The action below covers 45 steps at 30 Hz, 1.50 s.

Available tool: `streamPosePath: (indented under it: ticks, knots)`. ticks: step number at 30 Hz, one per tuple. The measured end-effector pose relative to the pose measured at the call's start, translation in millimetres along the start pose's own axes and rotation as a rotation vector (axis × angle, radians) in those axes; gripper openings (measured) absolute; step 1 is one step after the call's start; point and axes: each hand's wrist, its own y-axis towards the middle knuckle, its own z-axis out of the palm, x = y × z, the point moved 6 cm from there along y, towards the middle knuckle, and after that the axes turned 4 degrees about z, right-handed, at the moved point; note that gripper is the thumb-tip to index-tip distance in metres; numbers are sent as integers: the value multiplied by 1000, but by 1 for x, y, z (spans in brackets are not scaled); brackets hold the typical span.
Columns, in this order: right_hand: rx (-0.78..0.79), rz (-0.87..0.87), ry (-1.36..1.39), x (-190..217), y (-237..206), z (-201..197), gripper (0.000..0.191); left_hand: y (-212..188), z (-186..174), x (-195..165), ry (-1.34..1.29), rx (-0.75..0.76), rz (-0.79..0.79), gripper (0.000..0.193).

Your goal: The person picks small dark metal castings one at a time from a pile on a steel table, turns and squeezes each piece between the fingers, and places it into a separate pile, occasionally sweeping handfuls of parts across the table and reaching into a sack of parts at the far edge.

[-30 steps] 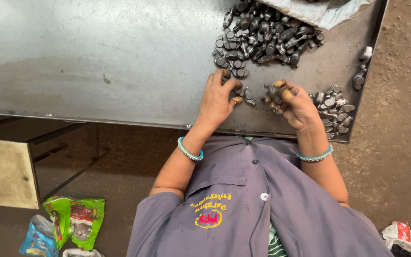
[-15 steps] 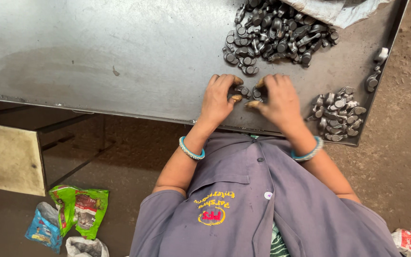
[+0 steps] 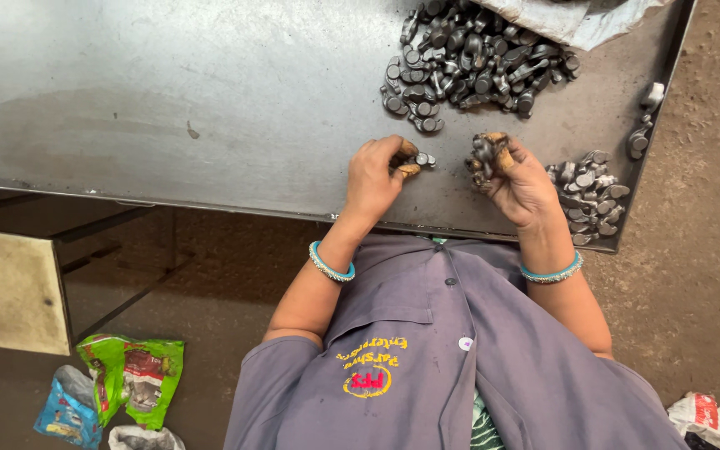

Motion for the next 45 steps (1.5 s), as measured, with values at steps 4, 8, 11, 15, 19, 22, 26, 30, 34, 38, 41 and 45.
streamPosePath:
  ticks: [4, 8, 11, 15, 19, 22, 26, 30, 34, 38, 41, 45]
  knots:
    - [-93, 40, -32, 0, 4, -10, 27, 0, 1, 6, -40, -23, -93, 22]
    - [99, 148, -299, 17, 0, 15, 28, -5, 8, 20, -203, -44, -273, 19]
    - [138, -56, -470, 61, 0, 45, 29, -7, 20, 33, -414, -42, -400, 23]
    - [116, -445, -112, 104, -6, 79, 24, -9, 40, 47, -926, -17, -491, 22]
    - [255, -450, -908, 63, -7, 112, 29, -12, 52, 56, -1091, 22, -544, 22]
    - [192, -347, -1055, 29, -5, 101, 31, -13, 58, 62, -1107, 48, -595, 20]
    - [133, -228, -928, 12, 1, 78, 26, -16, 59, 64, -1113, 66, -603, 19]
    - [154, -163, -789, 9, 3, 66, 28, -16, 62, 62, -1093, 82, -609, 16]
    - [179, -144, -712, 7, 4, 60, 30, -16, 60, 58, -1097, 79, -592, 15]
    - [117, -151, -689, 3, 9, 50, 27, -14, 57, 51, -1083, 58, -543, 14]
    - [70, -164, -679, -1, 14, 43, 21, -13, 56, 43, -1023, 30, -503, 11]
    - [-23, -119, -701, -5, 15, 36, 19, -11, 53, 34, -967, -12, -461, 10]
